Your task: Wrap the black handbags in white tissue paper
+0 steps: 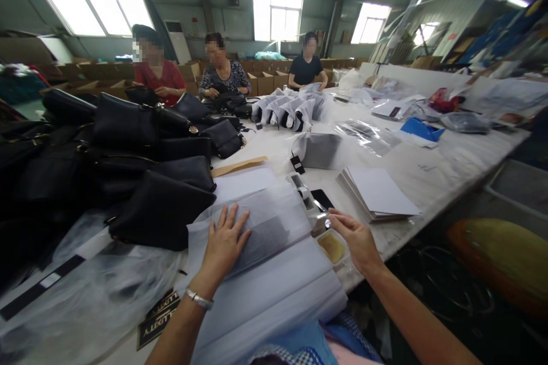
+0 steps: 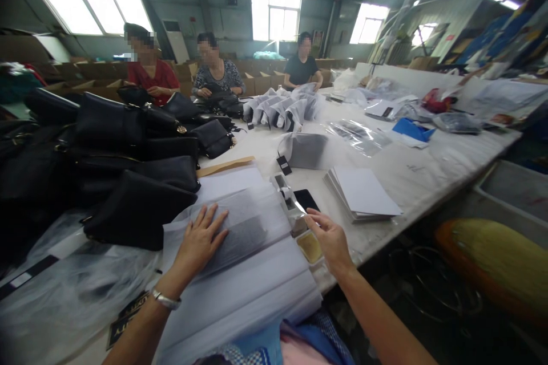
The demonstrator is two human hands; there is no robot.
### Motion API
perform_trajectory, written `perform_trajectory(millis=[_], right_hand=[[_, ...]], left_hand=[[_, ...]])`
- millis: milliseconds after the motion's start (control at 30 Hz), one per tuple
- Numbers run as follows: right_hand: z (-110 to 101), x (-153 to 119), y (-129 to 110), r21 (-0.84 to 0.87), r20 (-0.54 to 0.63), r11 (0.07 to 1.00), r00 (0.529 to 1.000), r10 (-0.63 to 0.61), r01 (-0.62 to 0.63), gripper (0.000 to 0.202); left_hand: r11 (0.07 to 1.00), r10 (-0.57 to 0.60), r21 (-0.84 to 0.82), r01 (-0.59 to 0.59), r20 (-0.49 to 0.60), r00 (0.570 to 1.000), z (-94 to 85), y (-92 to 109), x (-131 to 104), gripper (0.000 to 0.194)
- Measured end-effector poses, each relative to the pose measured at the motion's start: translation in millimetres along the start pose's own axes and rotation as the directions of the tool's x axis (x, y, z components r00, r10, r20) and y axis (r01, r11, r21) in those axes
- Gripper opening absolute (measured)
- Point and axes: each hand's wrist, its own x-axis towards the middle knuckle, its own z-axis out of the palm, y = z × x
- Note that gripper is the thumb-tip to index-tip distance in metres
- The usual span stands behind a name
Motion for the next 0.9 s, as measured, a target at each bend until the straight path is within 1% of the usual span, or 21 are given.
perform_trajectory(millis=[67,133,200,233,267,300,333,367,433,467,500,533,567,600,667,733,767,800,833,867,900], right_hand=[[-6,-7,6,0.082,0.033,0.986,0.989,0.145,-0.147,0.038],[-11,-8,14,0.129,0.070,0.956,0.964,0.257,-0.264,0.040],[-16,-3,23,0.087,0.104,0.948,0.950,0.296,-0.305,0.041],[-19,2,27,0.032,0.113,0.959,0.954,0.276,-0.281,0.041],[-22,7,31,-0.046,0.120,0.973,0.966,0.229,-0.225,0.040],[-25,13,34,-0.146,0.129,0.979,0.978,0.162,-0.143,0.039],[-30,19,36,-0.260,0.142,0.965,0.986,0.085,-0.045,0.037],[-35,24,36,-0.374,0.162,0.926,0.987,0.007,0.055,0.036],[-47,33,31,-0.557,0.225,0.794,0.965,-0.137,0.243,0.030],[-53,37,26,-0.613,0.267,0.717,0.941,-0.208,0.333,0.028],[-59,40,17,-0.642,0.326,0.636,0.903,-0.279,0.428,0.025],[-63,42,7,-0.647,0.398,0.552,0.850,-0.344,0.526,0.024],[-64,45,-5,-0.630,0.480,0.465,0.782,-0.398,0.622,0.024],[-63,48,-19,-0.594,0.563,0.378,0.703,-0.434,0.710,0.026],[-51,56,-47,-0.475,0.721,0.219,0.519,-0.460,0.853,0.029],[-28,66,-73,-0.322,0.838,0.096,0.330,-0.434,0.942,0.028],[-13,70,-83,-0.237,0.880,0.056,0.238,-0.412,0.970,0.027],[4,75,-92,-0.149,0.909,0.036,0.152,-0.388,0.988,0.026],[22,79,-98,-0.064,0.928,0.038,0.073,-0.365,0.997,0.025],[40,82,-103,0.012,0.939,0.059,0.009,-0.342,0.998,0.025],[58,85,-107,0.074,0.946,0.097,-0.040,-0.320,0.993,0.024]], left_hand=[[1.000,0.001,0.001,-0.001,-0.006,1.000,2.2,0,0,0.047],[1.000,0.001,-0.001,-0.001,-0.016,1.000,3.7,-1,0,0.048],[1.000,0.003,-0.004,-0.004,-0.025,1.000,3.4,-1,0,0.048],[1.000,0.006,-0.004,-0.006,-0.027,1.000,2.6,-1,1,0.047],[1.000,0.010,-0.003,-0.010,-0.028,1.000,1.6,0,1,0.047],[1.000,0.012,-0.002,-0.012,-0.028,1.000,0.6,0,1,0.047],[1.000,0.013,-0.001,-0.014,-0.027,1.000,-0.3,0,1,0.047],[1.000,0.013,0.000,-0.013,-0.027,1.000,-0.9,0,1,0.047],[1.000,0.011,-0.005,-0.012,-0.032,0.999,-0.9,1,1,0.047],[1.000,0.013,-0.009,-0.013,-0.035,0.999,-0.4,0,1,0.047],[1.000,0.014,-0.013,-0.015,-0.039,0.999,0.4,0,1,0.047],[1.000,0.016,-0.017,-0.016,-0.043,0.999,1.3,0,1,0.047],[1.000,0.016,-0.019,-0.017,-0.046,0.999,2.2,0,1,0.047],[1.000,0.016,-0.021,-0.017,-0.047,0.999,3.0,0,1,0.047],[1.000,0.010,-0.022,-0.011,-0.048,0.999,3.9,-1,1,0.047],[1.000,0.001,-0.027,-0.002,-0.049,0.999,4.1,0,1,0.047],[1.000,-0.004,-0.030,0.003,-0.051,0.999,4.0,0,1,0.047],[0.999,-0.009,-0.033,0.008,-0.052,0.999,3.9,0,0,0.047],[0.999,-0.015,-0.036,0.013,-0.053,0.998,3.8,0,0,0.048],[0.999,-0.019,-0.037,0.017,-0.052,0.998,3.6,0,0,0.048],[0.999,-0.022,-0.038,0.020,-0.048,0.999,3.5,0,0,0.049]])
